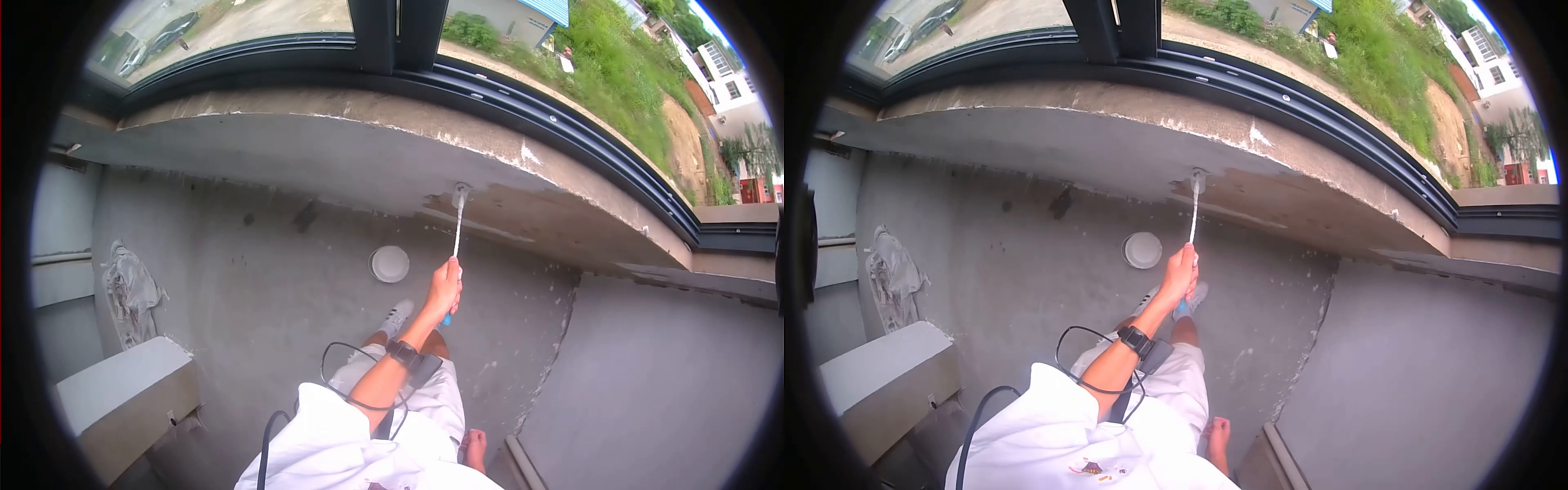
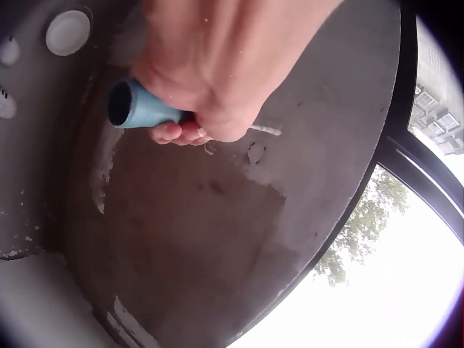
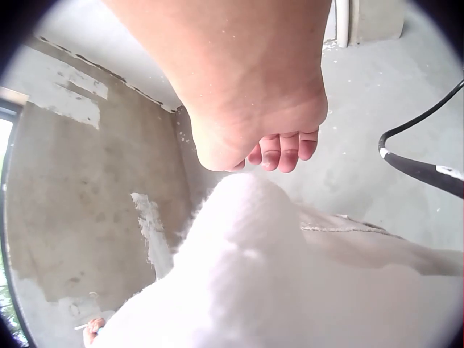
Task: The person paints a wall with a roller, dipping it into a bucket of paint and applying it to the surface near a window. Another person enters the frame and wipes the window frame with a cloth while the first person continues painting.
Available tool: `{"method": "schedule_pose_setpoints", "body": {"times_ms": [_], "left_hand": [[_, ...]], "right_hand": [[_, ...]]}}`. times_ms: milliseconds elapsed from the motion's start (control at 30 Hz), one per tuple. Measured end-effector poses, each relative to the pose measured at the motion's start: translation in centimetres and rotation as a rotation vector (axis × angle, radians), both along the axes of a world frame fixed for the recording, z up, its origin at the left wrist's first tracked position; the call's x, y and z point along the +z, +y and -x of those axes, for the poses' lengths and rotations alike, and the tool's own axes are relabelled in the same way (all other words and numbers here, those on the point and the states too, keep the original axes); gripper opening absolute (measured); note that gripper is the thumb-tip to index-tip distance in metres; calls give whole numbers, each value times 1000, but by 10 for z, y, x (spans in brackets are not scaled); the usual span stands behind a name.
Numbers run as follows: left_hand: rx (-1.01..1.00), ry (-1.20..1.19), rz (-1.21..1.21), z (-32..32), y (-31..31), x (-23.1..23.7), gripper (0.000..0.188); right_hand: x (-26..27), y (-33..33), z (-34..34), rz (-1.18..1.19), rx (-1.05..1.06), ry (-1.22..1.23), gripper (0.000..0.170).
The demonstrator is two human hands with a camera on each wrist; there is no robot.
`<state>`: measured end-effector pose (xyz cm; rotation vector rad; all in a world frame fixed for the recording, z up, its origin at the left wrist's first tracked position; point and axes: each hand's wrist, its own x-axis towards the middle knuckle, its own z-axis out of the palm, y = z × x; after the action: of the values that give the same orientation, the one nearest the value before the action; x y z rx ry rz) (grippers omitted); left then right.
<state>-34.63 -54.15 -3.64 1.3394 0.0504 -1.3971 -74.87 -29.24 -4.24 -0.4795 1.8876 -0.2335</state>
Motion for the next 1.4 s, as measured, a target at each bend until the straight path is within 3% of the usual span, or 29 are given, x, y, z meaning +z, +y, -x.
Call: {"method": "schedule_pose_setpoints", "body": {"times_ms": [167,433,533,800,933,1200,1267,1400], "left_hand": [[-121,-16,46,20,-15,-2,43],[-48,-92,-46,5,-4,-4,42],[-75,-32,-27,-3,-1,0,40],[83,207,98,18,-12,23,36],[194,237,76,-2,-11,17,36],[129,282,110,-5,-6,19,37],[156,316,139,-1,-8,18,36],[201,385,167,3,-8,21,38]], "right_hand": [[2,-7,3,24,47,6,12],[0,-5,21,4,8,-31,13],[-6,1,18,-23,3,-17,12],[-14,11,20,19,-10,-22,11],[-13,11,18,27,-75,-30,11],[-21,22,20,8,31,-4,9],[-21,14,19,46,97,12,10],[1,-24,-1,54,-11,-83,15]]}}
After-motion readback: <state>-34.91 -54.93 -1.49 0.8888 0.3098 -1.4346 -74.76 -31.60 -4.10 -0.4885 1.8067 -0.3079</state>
